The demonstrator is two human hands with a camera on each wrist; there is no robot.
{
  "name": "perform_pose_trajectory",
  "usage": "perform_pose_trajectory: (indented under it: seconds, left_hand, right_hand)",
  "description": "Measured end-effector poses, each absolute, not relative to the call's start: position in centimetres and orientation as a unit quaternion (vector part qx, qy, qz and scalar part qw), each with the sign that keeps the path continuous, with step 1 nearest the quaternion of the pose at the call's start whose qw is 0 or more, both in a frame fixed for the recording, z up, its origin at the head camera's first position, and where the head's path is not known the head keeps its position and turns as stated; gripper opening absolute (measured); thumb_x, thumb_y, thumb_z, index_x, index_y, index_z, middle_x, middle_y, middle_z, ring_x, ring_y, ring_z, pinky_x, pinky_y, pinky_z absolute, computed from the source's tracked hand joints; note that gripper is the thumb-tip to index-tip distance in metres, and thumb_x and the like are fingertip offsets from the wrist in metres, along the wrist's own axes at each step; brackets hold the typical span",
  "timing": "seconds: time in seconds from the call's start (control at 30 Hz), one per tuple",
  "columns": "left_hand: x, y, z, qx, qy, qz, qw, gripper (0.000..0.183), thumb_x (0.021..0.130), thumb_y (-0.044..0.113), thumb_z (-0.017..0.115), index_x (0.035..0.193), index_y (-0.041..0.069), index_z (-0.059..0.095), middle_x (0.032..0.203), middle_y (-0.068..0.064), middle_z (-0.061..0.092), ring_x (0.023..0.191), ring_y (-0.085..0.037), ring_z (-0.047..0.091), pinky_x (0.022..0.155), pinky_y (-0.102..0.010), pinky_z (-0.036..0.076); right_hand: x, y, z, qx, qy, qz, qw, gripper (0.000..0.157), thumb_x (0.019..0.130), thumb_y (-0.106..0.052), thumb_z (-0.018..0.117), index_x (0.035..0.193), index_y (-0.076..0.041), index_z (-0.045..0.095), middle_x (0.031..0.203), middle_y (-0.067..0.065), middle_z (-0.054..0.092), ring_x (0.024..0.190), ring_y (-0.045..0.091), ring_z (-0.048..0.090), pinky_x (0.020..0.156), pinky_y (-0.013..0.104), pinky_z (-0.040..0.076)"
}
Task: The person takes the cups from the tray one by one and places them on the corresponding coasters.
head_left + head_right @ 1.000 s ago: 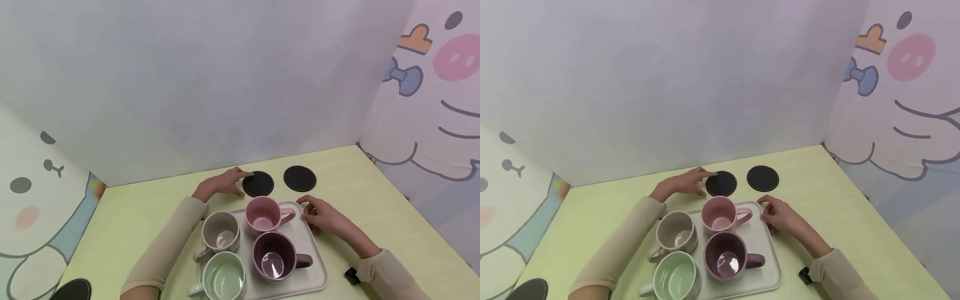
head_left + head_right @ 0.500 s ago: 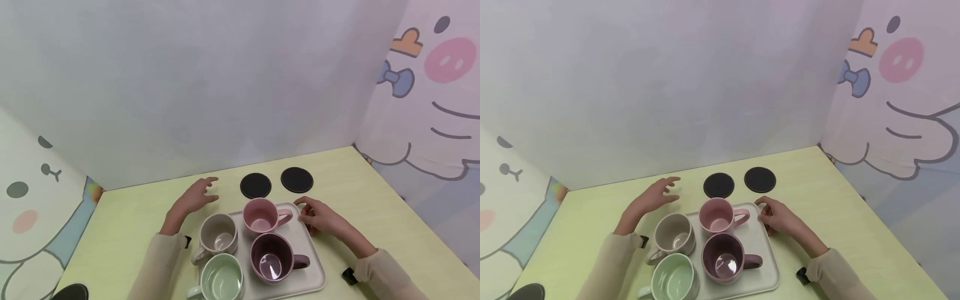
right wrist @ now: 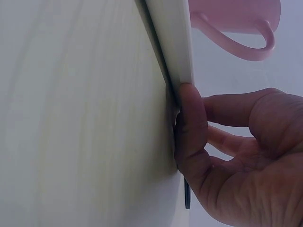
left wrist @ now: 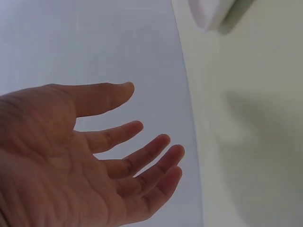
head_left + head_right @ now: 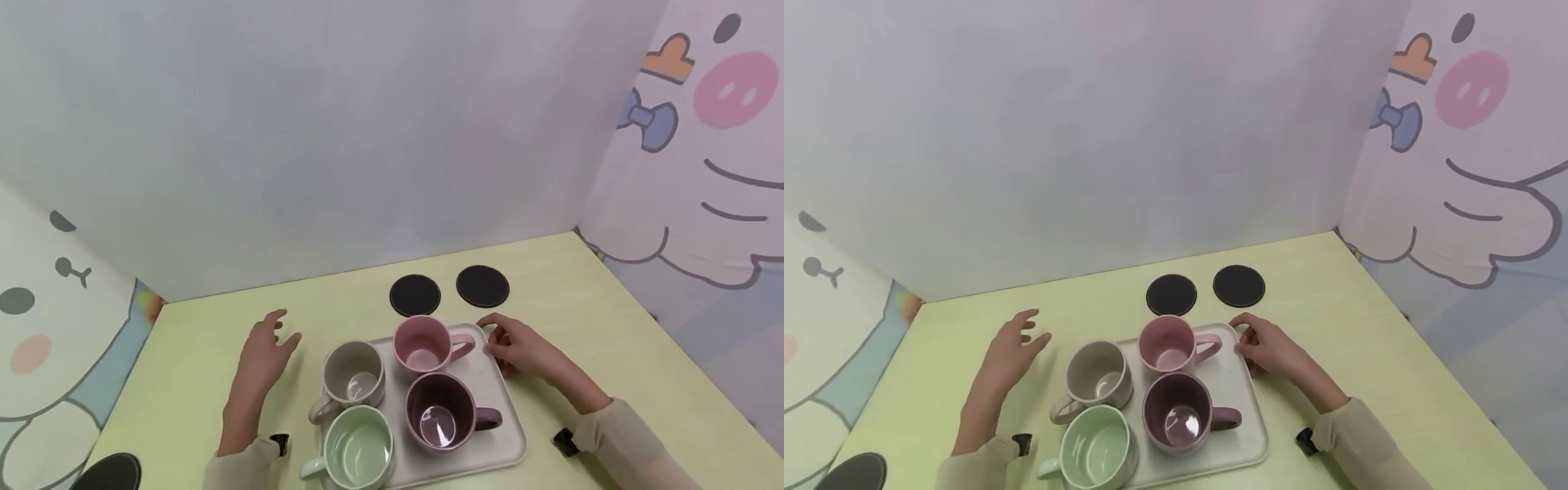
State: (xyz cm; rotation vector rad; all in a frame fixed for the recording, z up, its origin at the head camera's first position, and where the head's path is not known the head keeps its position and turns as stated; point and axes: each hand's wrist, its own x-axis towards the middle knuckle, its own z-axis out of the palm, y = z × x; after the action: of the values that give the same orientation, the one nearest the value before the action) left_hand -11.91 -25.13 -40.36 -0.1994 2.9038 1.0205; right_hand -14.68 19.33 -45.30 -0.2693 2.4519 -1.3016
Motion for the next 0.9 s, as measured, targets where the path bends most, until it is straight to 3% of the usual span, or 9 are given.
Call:
perform_pose_trajectory:
  seconds: [0.37,0.57,0.67,0.9]
  left_hand:
    - [-6.2,-29.0,-41.7,-0.221,0.933,0.283,-0.028,0.06,0.099,0.024,0.05,0.15,-0.002,0.029,0.139,-0.035,0.041,0.12,-0.061,0.04,0.087,-0.07,0.041]
    - [-4.5,-32.4,-41.8,-0.236,0.926,0.291,-0.043,0.059,0.101,0.026,0.047,0.148,-0.005,0.031,0.137,-0.036,0.042,0.121,-0.058,0.04,0.092,-0.065,0.038]
    - [-4.0,-34.2,-41.7,-0.254,0.923,0.286,-0.034,0.061,0.102,0.029,0.044,0.149,-0.007,0.029,0.138,-0.038,0.041,0.121,-0.057,0.039,0.092,-0.063,0.038]
    - [-2.6,-37.7,-42.0,-0.37,0.89,0.266,0.018,0.071,0.1,0.038,0.04,0.153,-0.003,0.018,0.141,-0.042,0.029,0.125,-0.068,0.023,0.094,-0.077,0.028]
  right_hand:
    - [-14.7,19.1,-46.0,-0.089,0.858,-0.472,0.182,0.039,0.093,-0.007,0.063,0.131,-0.01,0.052,0.092,0.013,0.058,0.061,0.021,0.057,0.052,0.035,0.055]
    - [-14.8,19.1,-46.2,-0.09,0.86,-0.468,0.181,0.039,0.093,-0.008,0.063,0.131,-0.01,0.052,0.091,0.013,0.057,0.061,0.02,0.057,0.051,0.035,0.055]
    - [-15.0,19.1,-46.3,-0.095,0.859,-0.471,0.178,0.039,0.093,-0.008,0.063,0.131,-0.01,0.052,0.091,0.014,0.057,0.059,0.02,0.057,0.051,0.035,0.055]
    - [-15.0,19.4,-46.1,-0.096,0.86,-0.467,0.181,0.038,0.094,-0.008,0.062,0.131,-0.01,0.052,0.091,0.014,0.058,0.06,0.02,0.058,0.052,0.035,0.056]
